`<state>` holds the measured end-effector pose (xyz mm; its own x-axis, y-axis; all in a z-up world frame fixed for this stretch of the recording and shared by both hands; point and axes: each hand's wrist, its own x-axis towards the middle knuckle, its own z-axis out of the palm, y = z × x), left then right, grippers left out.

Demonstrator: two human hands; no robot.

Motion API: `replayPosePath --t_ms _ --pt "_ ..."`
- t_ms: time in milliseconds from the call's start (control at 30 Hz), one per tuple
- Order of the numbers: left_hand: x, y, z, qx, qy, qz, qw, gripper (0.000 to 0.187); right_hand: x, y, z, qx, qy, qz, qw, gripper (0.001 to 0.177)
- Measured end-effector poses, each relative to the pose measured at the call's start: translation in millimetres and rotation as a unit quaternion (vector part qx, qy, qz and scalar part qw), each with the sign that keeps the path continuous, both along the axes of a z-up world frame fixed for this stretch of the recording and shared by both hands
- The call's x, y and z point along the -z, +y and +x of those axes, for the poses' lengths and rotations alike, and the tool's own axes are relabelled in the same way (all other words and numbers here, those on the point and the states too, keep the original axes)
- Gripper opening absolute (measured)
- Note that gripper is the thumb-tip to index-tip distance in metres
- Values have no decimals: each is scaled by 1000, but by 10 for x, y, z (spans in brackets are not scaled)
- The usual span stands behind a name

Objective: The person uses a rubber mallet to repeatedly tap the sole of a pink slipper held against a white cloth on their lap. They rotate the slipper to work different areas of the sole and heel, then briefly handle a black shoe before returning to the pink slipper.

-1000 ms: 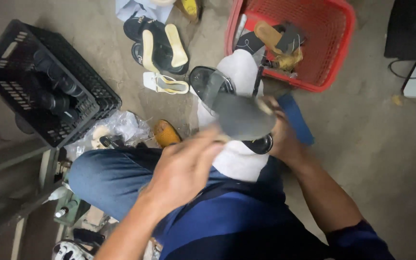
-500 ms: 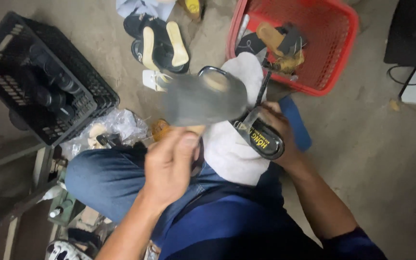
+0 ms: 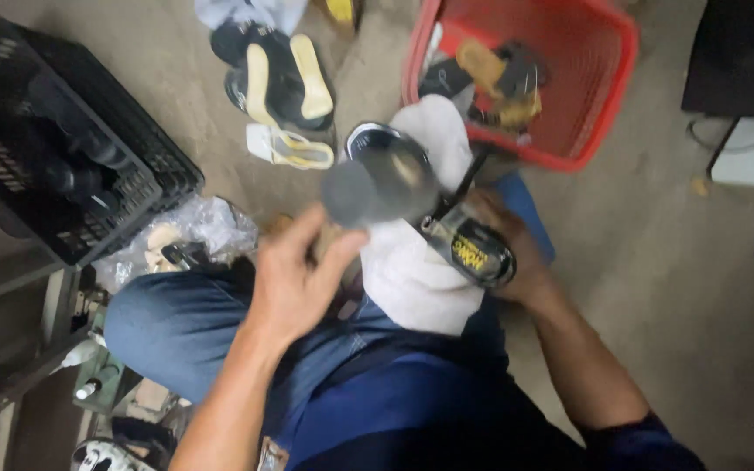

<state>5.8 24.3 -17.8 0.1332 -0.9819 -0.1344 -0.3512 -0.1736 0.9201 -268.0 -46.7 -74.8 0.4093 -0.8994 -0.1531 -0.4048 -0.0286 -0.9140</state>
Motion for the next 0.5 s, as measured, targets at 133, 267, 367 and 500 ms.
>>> replayPosePath --t_ms 133,267,367,500 --pt "-61 -448 11 -74 -108 -113 985 47 -184 -100 28 -76 -44 -128 988 60" --pt "97 -762 -57 -107 -6 -70 992 64 -277 -26 -117 -49 -50 -164 984 59" --pt "23 -710 -24 -98 17 20 995 54 -535 51 -129 -21 -72 -87 993 74" --pt "28 -333 -150 -115 12 96 989 50 -933 105 -180 -18 -86 -73 993 82"
